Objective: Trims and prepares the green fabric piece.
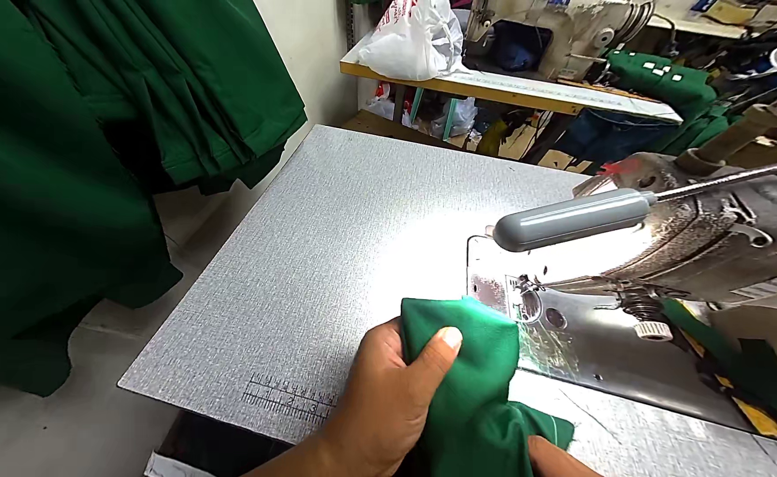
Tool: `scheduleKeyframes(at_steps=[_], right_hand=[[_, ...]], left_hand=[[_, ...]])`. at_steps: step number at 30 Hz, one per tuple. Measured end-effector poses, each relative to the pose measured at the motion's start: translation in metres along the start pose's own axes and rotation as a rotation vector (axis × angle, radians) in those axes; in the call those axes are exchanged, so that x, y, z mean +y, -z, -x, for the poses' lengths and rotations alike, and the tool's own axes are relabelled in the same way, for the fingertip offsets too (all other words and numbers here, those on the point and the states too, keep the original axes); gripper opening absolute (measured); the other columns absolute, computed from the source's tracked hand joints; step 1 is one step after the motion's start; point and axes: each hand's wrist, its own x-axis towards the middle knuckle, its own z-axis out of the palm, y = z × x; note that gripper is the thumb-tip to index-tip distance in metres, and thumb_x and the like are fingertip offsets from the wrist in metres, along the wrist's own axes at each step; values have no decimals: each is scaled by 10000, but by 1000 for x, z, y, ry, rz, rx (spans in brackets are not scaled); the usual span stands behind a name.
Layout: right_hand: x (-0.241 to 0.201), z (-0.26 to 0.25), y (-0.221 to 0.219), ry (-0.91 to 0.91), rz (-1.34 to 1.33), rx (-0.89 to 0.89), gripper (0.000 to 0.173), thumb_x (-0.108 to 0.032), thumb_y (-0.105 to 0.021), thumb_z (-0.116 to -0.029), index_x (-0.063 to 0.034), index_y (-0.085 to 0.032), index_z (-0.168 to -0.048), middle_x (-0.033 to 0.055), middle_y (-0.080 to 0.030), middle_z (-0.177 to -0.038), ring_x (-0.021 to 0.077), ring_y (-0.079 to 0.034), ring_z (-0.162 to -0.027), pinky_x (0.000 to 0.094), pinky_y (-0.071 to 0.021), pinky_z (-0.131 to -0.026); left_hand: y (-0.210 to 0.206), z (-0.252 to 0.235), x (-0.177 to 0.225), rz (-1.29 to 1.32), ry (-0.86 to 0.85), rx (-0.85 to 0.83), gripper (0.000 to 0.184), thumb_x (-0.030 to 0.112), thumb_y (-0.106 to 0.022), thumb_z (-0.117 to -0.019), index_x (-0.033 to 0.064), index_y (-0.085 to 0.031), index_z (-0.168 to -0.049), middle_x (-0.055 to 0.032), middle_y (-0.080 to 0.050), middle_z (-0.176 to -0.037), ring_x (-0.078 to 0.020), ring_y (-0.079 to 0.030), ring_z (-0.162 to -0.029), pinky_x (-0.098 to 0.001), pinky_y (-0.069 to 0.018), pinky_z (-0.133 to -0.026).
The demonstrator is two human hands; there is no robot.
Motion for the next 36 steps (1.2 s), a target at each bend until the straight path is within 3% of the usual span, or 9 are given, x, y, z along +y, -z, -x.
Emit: scheduleKeyframes(at_steps=[7, 15, 19, 24, 36], right_hand=[[6, 2, -4, 0, -25, -43, 264, -193, -618, -993, 70, -636, -981, 202, -675, -860, 248, -685, -812, 399, -561, -712], [7, 2, -9, -7, -68, -18, 251, -177, -604, -991, 73, -629, -982, 201, -677, -865, 226, -685, -818, 375, -562, -731], [10, 4, -6, -6, -74, -15, 271, -197, -614, -993, 74, -634, -1005, 202, -681, -894, 232, -690, -851, 391, -570, -760], [10, 5, -2, -6, -65, -12, 266, -210, -615, -992, 55, -641, -1001, 179, -678, -870, 215, -683, -814, 385, -568, -719], [10, 3, -1, 27, -58, -27, 254, -180, -614, -989, 73, -632, -981, 201, -671, -852, 234, -679, -796, 380, -558, -701]], left_hand=[[-2, 4, -15, -40, -13, -31, 110, 47, -630, -974, -30, -658, -1046, -83, -749, -870, -138, -744, -788, -305, -638, -750], [-6, 5, -21, -41, -47, -37, 147, 73, -556, -1024, -37, -639, -1077, -74, -751, -890, -134, -747, -805, -310, -639, -769], [6, -5, -13, 1, -129, -103, 310, 243, -556, -1054, -44, -612, -1158, -88, -732, -985, -157, -735, -905, -354, -627, -852], [7, -12, -3, -36, -199, -39, 250, 119, -474, -1072, -33, -670, -1036, -109, -731, -906, -153, -734, -836, -329, -628, -799], [7, -8, -11, -112, -142, -150, 257, 150, -441, -1087, 38, -636, -965, -21, -702, -822, -82, -703, -760, -271, -608, -727]])
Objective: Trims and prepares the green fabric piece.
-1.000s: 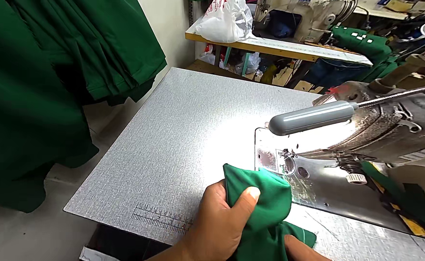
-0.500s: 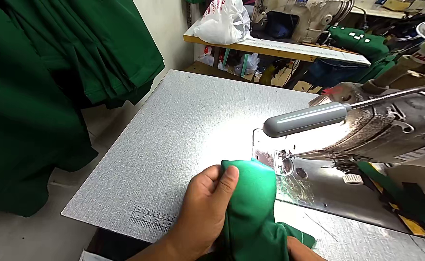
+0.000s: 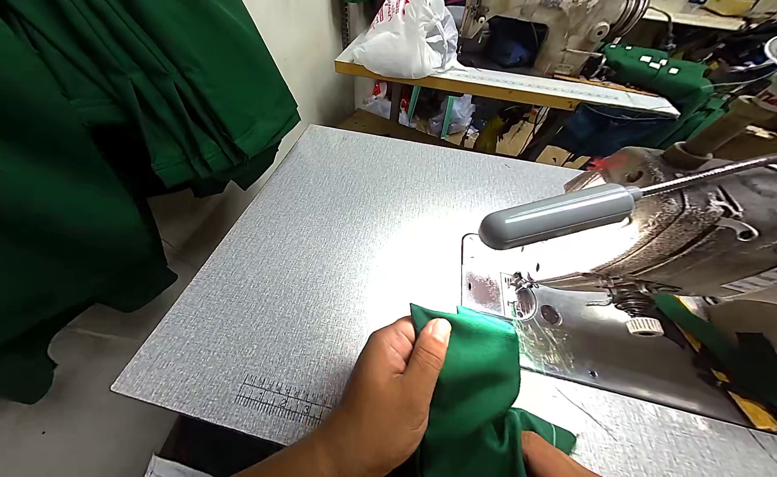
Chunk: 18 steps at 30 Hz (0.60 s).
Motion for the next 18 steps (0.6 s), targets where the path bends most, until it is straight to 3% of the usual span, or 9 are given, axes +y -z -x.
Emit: scheduleKeyframes(at_steps=[3, 5, 8, 12, 16, 18], right_hand=[[2, 1, 2, 31, 7, -15, 275, -197, -600, -1000, 76, -634, -992, 206, -669, -866, 241, -681, -816, 389, -562, -719], [0, 1, 4, 35, 20, -22, 267, -193, -599, -997, 71, -636, -992, 202, -672, -865, 247, -683, -812, 400, -563, -710], [-2, -1, 1, 27, 22, -3, 261, -195, -602, -996, 63, -622, -967, 193, -661, -831, 236, -676, -780, 388, -554, -682], [-9, -2, -1, 32, 15, 56, 345, -216, -568, -1006, 116, -659, -981, 236, -685, -850, 249, -693, -785, 360, -562, -718], [3, 3, 3, 41, 9, -11, 261, -200, -593, -986, 57, -635, -966, 190, -659, -817, 241, -669, -760, 395, -547, -661], [6, 6, 1, 28, 4, 3, 278, -231, -586, -1002, 42, -635, -983, 194, -670, -846, 245, -680, -782, 414, -555, -686]], left_hand=[[-1, -3, 17, 58, 97, 30, 270, 125, -425, -1086, 29, -649, -970, -44, -722, -854, -104, -720, -804, -293, -616, -775], [-9, -3, 26, 55, 158, 113, 273, 85, -426, -1076, 46, -638, -908, -32, -717, -805, -92, -712, -762, -268, -608, -739], [-2, -2, 10, 40, 100, 10, 279, 152, -417, -1089, 47, -635, -951, -24, -709, -823, -92, -711, -779, -286, -611, -750], [3, -3, 16, 76, 131, -23, 390, 256, -346, -1112, 37, -656, -1024, -41, -728, -918, -115, -724, -886, -323, -612, -840], [-1, 0, 6, 44, 114, -20, 416, 263, -301, -1118, 35, -639, -1034, -31, -716, -906, -101, -713, -875, -318, -606, -833], [-2, 1, 5, 4, 115, -22, 413, 263, -303, -1118, 41, -640, -1030, -24, -711, -894, -93, -709, -864, -307, -605, -824]])
